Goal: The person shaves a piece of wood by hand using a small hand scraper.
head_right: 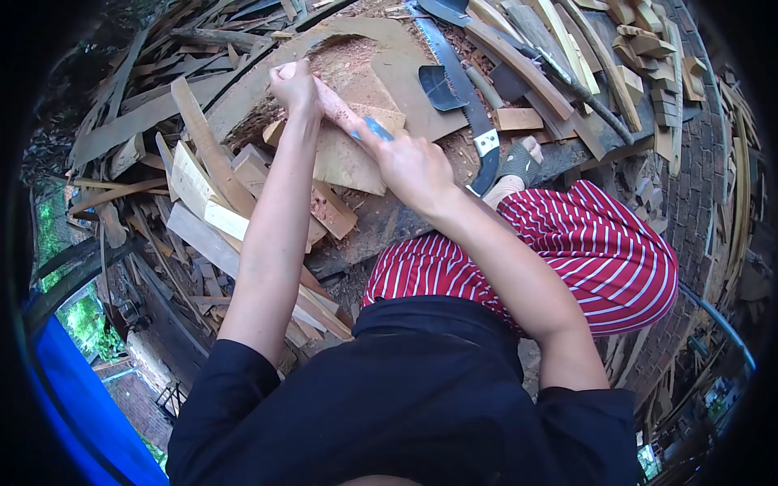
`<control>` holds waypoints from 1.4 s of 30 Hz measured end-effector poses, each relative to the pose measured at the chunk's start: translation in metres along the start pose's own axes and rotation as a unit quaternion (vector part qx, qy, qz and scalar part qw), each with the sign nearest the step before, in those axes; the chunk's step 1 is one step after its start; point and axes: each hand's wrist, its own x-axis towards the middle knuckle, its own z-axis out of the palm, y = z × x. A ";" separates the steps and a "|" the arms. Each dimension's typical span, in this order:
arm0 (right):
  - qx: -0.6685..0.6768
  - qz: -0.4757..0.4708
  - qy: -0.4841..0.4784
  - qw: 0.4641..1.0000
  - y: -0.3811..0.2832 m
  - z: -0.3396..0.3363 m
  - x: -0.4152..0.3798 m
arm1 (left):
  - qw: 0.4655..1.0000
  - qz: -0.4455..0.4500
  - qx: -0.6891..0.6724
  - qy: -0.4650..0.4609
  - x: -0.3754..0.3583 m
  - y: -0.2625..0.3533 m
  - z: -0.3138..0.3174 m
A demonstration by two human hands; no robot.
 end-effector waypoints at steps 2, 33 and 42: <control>0.003 -0.002 0.008 1.000 0.001 0.003 0.000 | 1.000 0.010 0.024 -0.002 -0.003 -0.003 -0.002; 0.066 0.014 0.008 0.998 0.010 0.015 -0.033 | 0.998 0.017 0.002 -0.055 -0.014 0.000 -0.020; 0.118 0.011 -0.028 0.993 -0.001 -0.002 -0.012 | 0.997 0.001 -0.044 -0.068 0.005 -0.018 -0.030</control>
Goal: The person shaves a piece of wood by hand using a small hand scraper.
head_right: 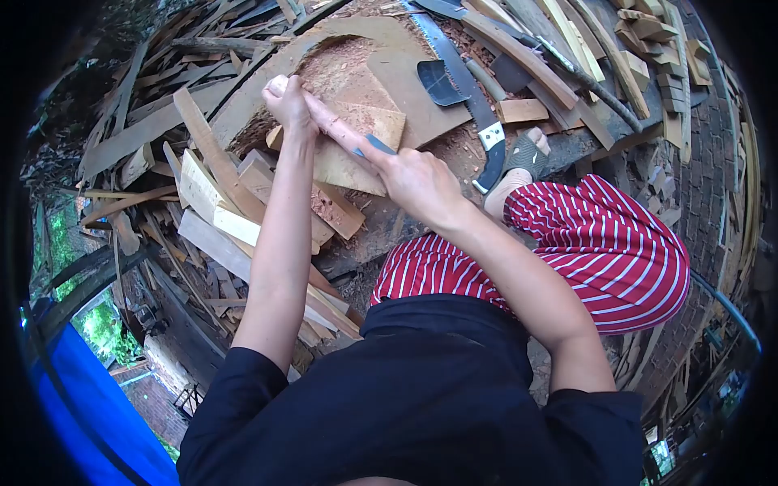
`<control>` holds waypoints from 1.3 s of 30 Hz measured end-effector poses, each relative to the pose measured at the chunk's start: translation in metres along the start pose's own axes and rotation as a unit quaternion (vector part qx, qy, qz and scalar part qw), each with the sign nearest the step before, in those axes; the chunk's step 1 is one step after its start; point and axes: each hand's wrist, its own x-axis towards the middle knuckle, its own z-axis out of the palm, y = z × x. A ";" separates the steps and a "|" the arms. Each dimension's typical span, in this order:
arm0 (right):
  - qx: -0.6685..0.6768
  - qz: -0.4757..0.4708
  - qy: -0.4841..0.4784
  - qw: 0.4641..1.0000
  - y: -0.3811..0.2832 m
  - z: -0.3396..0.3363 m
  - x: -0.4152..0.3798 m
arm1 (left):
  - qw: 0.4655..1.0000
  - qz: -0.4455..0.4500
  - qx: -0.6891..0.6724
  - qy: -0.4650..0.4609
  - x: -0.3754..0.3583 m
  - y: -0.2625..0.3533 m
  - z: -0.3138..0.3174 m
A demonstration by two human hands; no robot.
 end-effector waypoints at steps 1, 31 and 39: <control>0.014 -0.002 0.005 1.000 0.002 0.002 -0.002 | 1.000 0.008 -0.019 -0.004 0.000 -0.001 0.000; 0.001 -0.010 -0.023 1.000 0.001 0.009 0.020 | 0.993 -0.002 -0.100 -0.062 -0.015 0.006 0.005; -0.060 -0.004 -0.003 0.998 0.006 0.006 0.010 | 0.994 0.083 0.076 -0.003 -0.005 -0.003 0.011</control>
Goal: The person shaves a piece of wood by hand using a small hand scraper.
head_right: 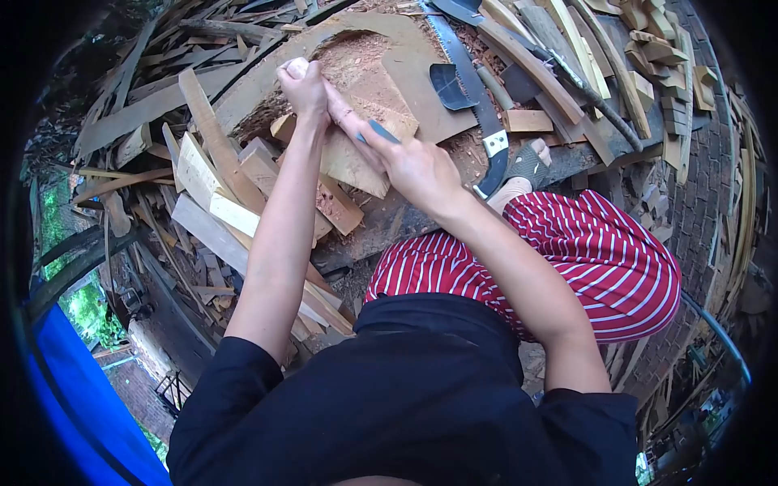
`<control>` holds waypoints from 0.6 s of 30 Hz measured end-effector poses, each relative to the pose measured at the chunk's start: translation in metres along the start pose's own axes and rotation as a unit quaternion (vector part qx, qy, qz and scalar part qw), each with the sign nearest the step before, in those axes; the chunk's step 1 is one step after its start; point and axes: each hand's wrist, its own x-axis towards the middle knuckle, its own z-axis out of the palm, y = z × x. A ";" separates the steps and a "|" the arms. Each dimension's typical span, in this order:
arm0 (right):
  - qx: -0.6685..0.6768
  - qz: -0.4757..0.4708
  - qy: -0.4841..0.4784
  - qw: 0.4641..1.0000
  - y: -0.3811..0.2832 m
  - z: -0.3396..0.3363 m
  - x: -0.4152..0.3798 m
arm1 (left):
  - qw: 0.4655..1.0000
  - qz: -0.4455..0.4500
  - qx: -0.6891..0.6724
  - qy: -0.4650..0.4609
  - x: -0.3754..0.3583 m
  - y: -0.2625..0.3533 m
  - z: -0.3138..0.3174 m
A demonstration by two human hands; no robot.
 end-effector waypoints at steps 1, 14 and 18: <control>-0.002 0.000 0.000 1.000 0.003 0.000 -0.013 | 0.997 0.027 0.070 0.025 -0.012 0.018 0.005; -0.089 0.013 0.006 0.996 0.006 -0.001 -0.043 | 0.992 -0.088 -0.085 -0.029 -0.008 0.019 0.024; -0.101 0.009 0.012 0.995 0.007 0.001 -0.039 | 0.997 -0.079 0.011 -0.007 -0.003 0.015 0.030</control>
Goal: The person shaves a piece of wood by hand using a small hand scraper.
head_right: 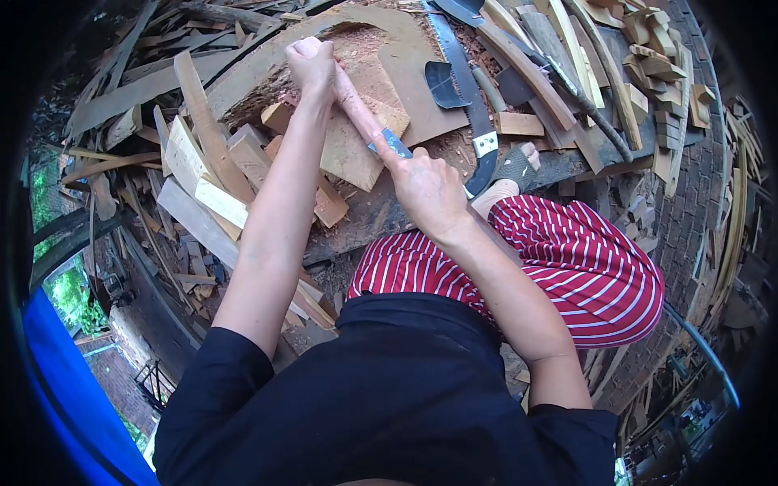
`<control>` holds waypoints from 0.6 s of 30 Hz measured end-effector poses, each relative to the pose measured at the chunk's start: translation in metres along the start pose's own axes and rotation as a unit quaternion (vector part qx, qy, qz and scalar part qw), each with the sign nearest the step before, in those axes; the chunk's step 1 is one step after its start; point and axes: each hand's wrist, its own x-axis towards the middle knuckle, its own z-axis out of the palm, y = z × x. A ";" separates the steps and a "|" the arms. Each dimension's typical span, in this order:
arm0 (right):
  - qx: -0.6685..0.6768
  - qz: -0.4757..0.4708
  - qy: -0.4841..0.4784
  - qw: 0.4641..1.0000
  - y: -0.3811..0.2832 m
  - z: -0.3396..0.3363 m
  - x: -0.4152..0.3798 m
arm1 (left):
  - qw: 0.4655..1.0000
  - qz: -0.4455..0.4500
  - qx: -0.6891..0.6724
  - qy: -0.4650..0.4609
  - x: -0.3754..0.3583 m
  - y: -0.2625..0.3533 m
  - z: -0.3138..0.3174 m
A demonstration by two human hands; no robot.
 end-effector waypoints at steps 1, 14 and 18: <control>-0.008 -0.008 0.022 1.000 0.001 0.003 -0.001 | 1.000 -0.002 -0.001 -0.002 0.000 0.000 0.001; 0.070 -0.005 0.052 0.996 -0.004 0.001 0.034 | 0.995 0.024 0.084 0.054 0.018 -0.016 0.005; 0.084 0.007 0.039 0.996 0.003 0.010 0.011 | 0.993 0.014 0.101 0.055 0.014 -0.017 0.003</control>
